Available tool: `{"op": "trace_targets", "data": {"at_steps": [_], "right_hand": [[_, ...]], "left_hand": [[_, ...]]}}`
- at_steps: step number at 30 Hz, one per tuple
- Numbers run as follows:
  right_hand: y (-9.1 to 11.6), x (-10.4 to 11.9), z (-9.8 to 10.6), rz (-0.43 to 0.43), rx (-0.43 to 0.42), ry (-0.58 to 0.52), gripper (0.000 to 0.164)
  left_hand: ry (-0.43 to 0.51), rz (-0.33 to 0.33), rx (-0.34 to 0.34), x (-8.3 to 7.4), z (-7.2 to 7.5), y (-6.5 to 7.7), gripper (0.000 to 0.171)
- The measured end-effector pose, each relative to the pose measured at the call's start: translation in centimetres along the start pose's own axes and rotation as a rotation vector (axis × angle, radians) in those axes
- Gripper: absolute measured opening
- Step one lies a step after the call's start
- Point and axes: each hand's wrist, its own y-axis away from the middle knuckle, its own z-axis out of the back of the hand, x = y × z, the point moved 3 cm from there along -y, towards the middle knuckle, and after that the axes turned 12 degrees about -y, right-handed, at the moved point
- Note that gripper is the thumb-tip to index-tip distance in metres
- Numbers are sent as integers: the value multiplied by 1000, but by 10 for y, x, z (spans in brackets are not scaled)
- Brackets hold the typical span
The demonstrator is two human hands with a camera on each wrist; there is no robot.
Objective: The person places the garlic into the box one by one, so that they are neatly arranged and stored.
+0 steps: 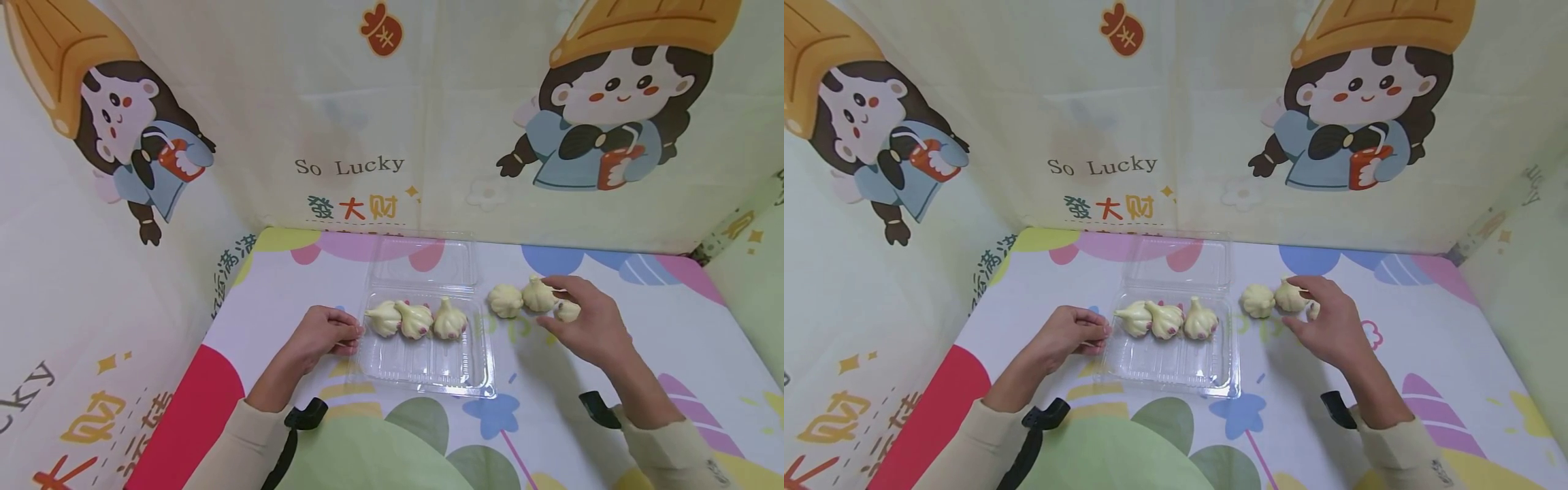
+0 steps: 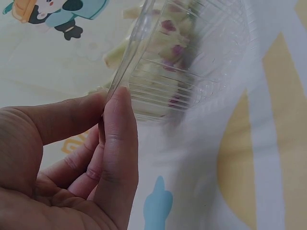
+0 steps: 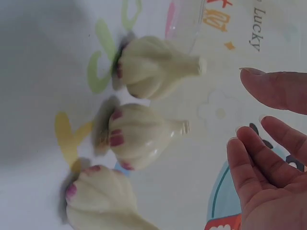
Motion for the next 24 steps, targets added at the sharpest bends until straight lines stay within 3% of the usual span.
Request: {"op": "trace_targets", "data": {"at_steps": [24], "right_hand": [[3, -26, 24, -188, 9, 92, 62]], "left_hand": [[0, 1, 4, -2, 0, 2, 20]]}}
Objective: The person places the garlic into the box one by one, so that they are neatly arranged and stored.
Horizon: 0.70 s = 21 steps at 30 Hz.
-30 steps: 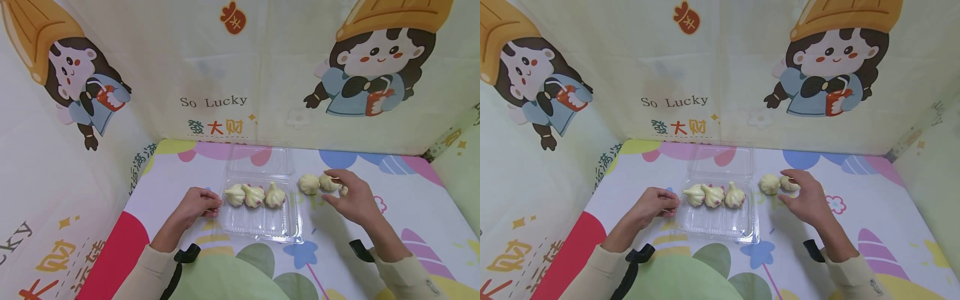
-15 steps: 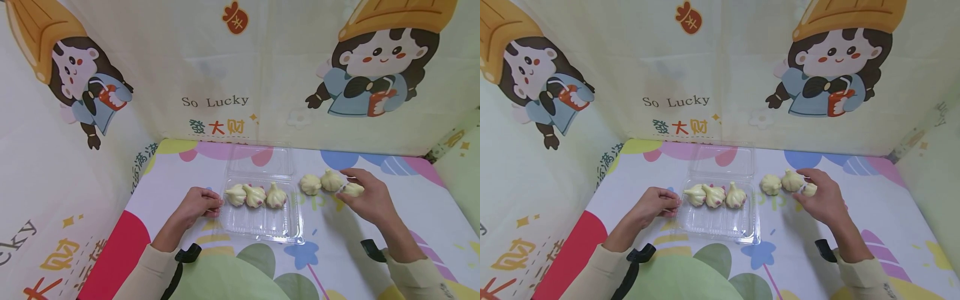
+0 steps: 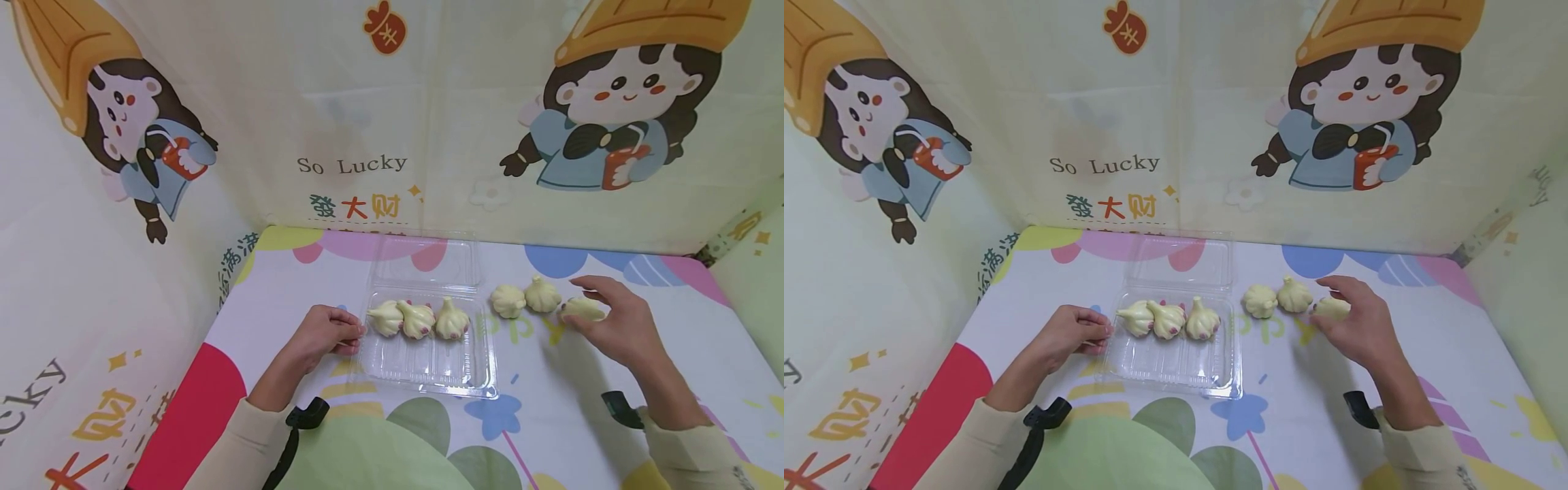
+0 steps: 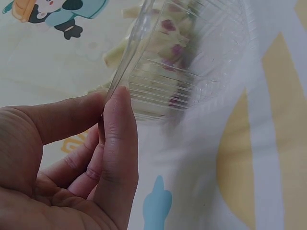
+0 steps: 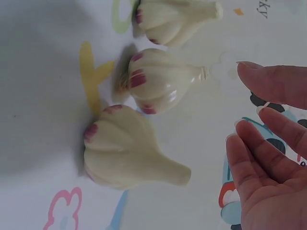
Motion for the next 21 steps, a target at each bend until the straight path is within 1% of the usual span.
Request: {"op": "trace_targets", "data": {"at_steps": [5, 10, 21], "right_hand": [[1, -6, 1, -48, 18, 1, 62], [2, -11, 3, -62, 18, 18, 63], [4, -28, 10, -114, 32, 13, 72]], "left_hand": [[2, -8, 4, 0, 0, 0, 21], [7, -5, 4, -1, 0, 1, 21], [11, -9, 5, 0, 0, 0, 20]]}}
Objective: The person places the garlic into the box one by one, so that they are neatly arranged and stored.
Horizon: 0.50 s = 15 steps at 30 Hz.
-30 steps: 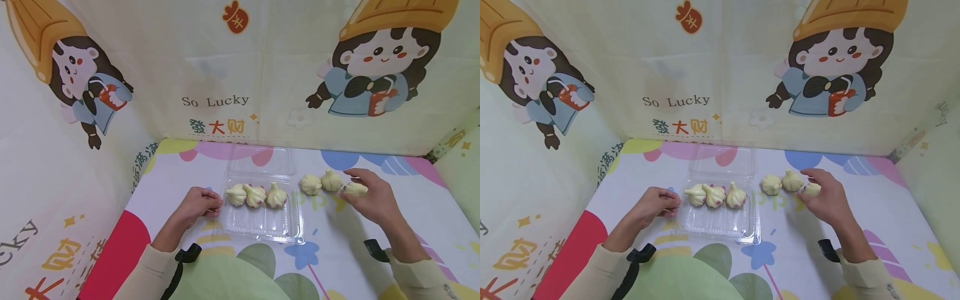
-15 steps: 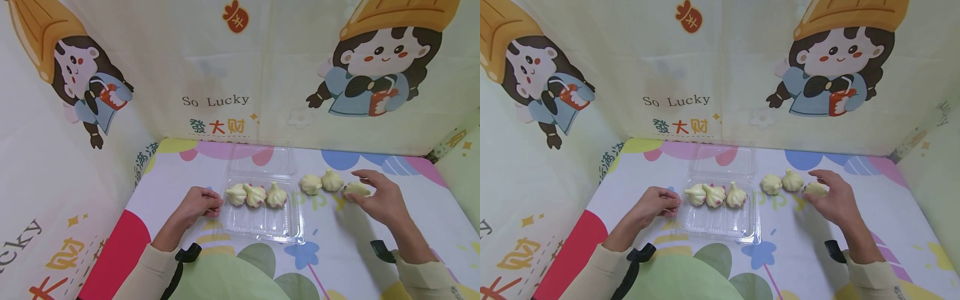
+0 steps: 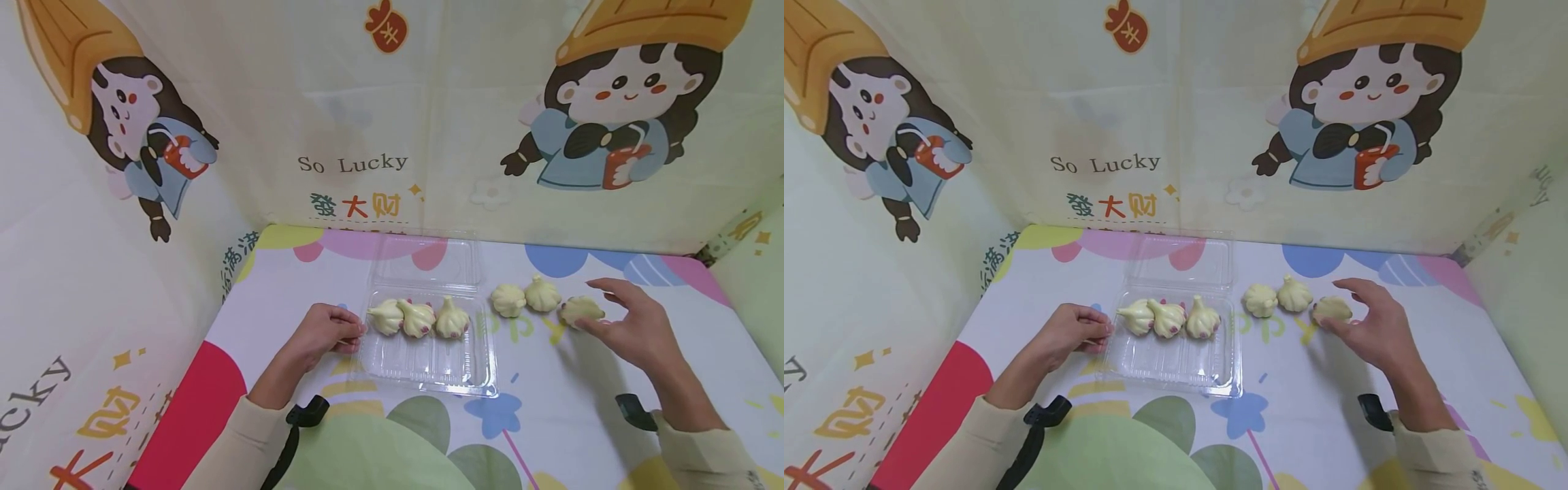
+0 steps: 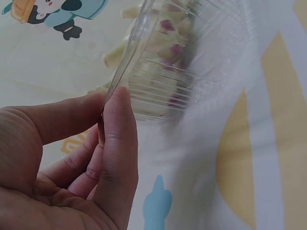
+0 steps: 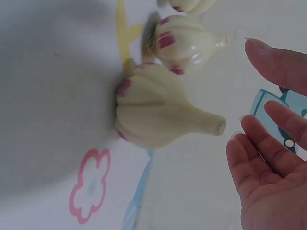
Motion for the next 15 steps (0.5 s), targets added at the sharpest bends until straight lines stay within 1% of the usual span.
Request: {"op": "trace_targets", "data": {"at_steps": [9, 15], "right_hand": [[-4, -16, 0, -74, 70, 9, 80], [-7, -32, -3, -150, 125, -17, 85]], "left_hand": [[-2, 10, -8, 0, 1, 0, 19], [1, 17, -7, 0, 1, 0, 20]]}}
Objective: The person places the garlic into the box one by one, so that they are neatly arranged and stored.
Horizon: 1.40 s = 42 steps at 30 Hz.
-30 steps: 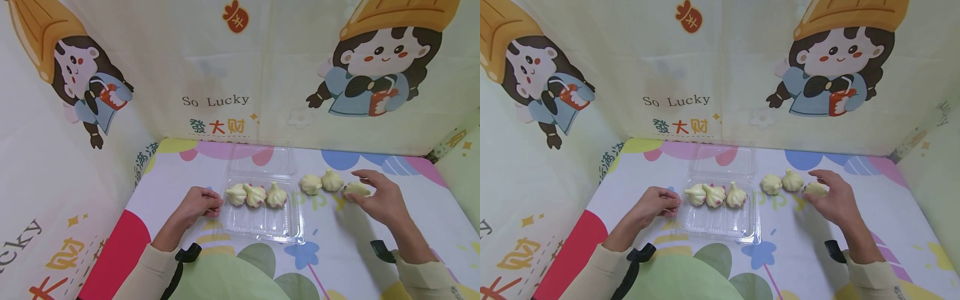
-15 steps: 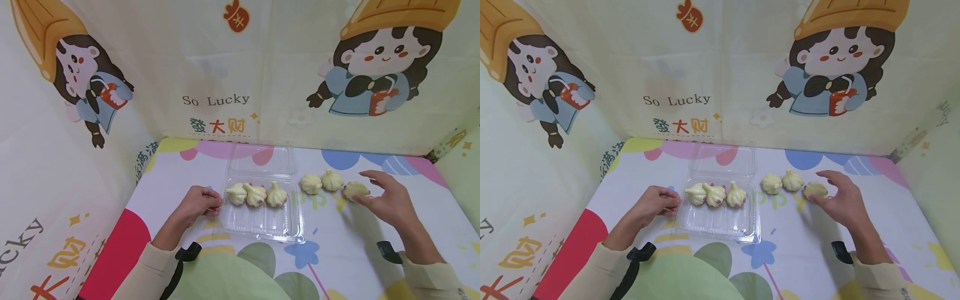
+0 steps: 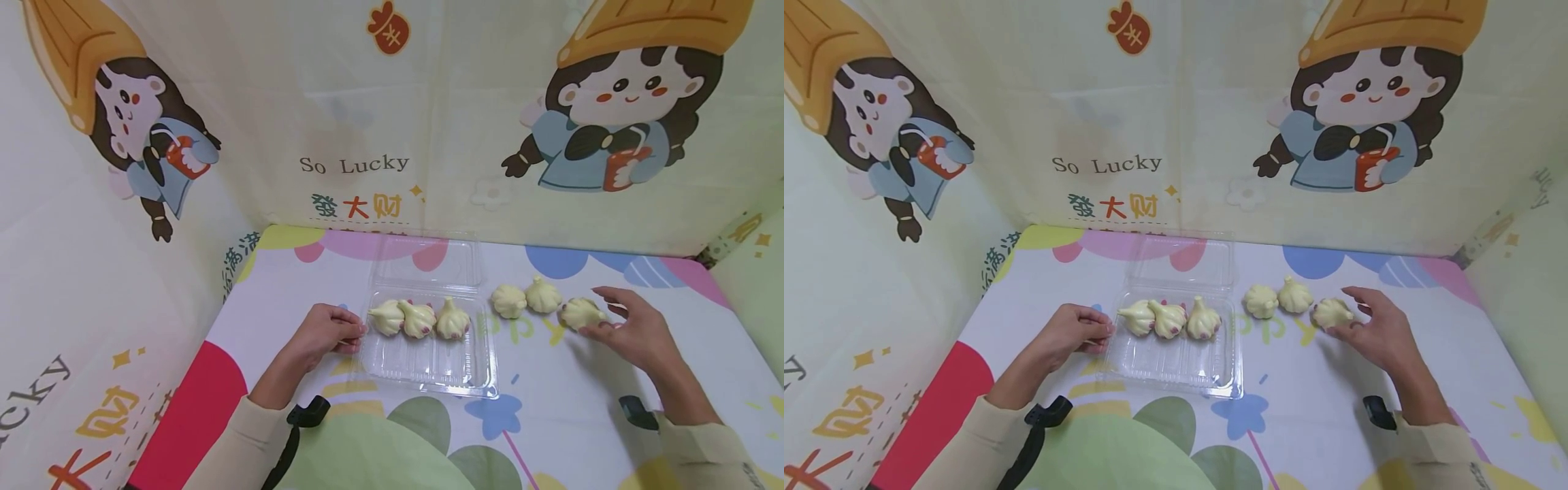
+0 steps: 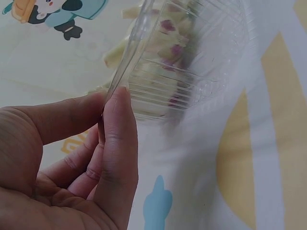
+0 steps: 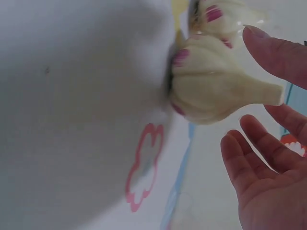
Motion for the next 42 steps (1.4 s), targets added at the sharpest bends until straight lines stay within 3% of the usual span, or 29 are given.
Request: {"op": "trace_targets", "data": {"at_steps": [10, 21, 27, 42], "right_hand": [[-8, -20, -7, 21, 4, -30, 86], [-13, -23, -13, 175, -42, -84, 69], [-14, -25, -14, 190, -70, -76, 60], [-9, -22, -9, 186, -79, -106, 61]], "left_hand": [[7, 6, 5, 1, 0, -1, 18], [-6, -14, -4, 2, 0, -1, 19], [-10, -19, -4, 1, -1, -1, 19], [-7, -17, -2, 2, -1, -2, 19]]}}
